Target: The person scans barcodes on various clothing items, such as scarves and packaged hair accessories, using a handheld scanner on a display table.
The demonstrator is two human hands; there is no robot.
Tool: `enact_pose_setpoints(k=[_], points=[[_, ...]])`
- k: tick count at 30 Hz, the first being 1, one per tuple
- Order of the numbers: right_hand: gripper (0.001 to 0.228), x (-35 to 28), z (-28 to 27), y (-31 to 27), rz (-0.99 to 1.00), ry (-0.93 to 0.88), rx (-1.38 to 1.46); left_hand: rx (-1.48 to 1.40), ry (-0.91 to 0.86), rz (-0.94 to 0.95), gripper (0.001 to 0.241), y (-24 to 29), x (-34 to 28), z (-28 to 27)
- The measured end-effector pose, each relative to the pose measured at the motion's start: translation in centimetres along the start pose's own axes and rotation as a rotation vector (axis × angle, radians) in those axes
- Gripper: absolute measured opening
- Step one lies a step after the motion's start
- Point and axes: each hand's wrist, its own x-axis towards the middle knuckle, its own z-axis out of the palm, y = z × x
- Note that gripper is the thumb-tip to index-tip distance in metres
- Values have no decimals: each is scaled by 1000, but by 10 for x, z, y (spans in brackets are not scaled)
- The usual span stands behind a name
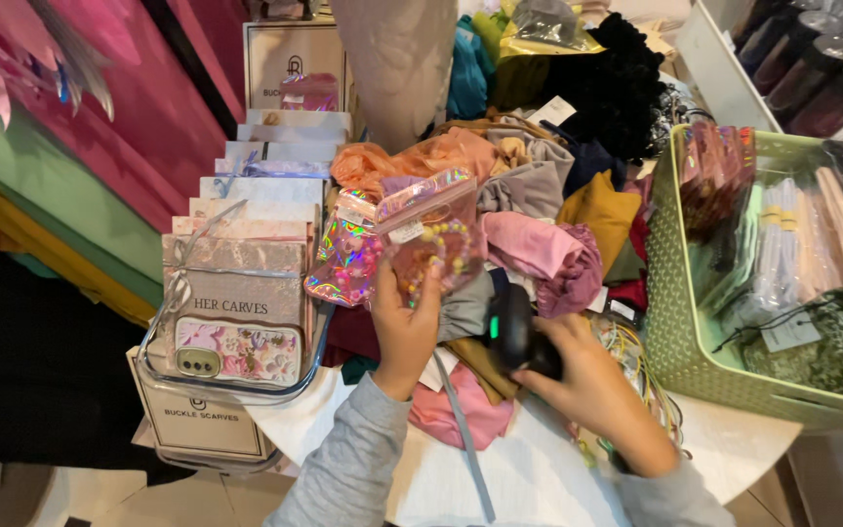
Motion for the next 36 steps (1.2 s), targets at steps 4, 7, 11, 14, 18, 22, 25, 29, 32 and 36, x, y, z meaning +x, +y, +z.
enact_pose_setpoints(k=[4, 7, 11, 14, 18, 22, 25, 29, 32, 36], points=[[76, 7, 4, -16, 74, -64, -131, -528, -121, -213, 44, 0, -15, 27], [53, 0, -26, -29, -29, -45, 77, -632, -240, -359, 44, 11, -20, 30], [63, -3, -36, -20, 65, 296, 549, -775, -359, -416, 50, 59, -21, 38], [52, -5, -44, -13, 145, 453, 787, -707, -481, -461, 69, 73, -30, 57], [33, -20, -67, -3, 47, 513, 794, -597, -651, -453, 61, 92, -31, 79], [37, -43, -101, 7, 14, 546, 706, -611, -767, -460, 52, 116, -28, 106], [30, -54, -128, 23, 81, 627, 552, -656, -958, -399, 47, 125, -19, 131], [32, -56, -168, 10, 114, 666, 493, -656, -1000, -173, 55, 141, -10, 166], [26, -62, -187, 23, 100, 707, 310, -538, -955, -161, 95, 157, -18, 181], [24, -70, -213, 50, 136, 897, -143, -709, -863, -340, 106, 151, -65, 208]])
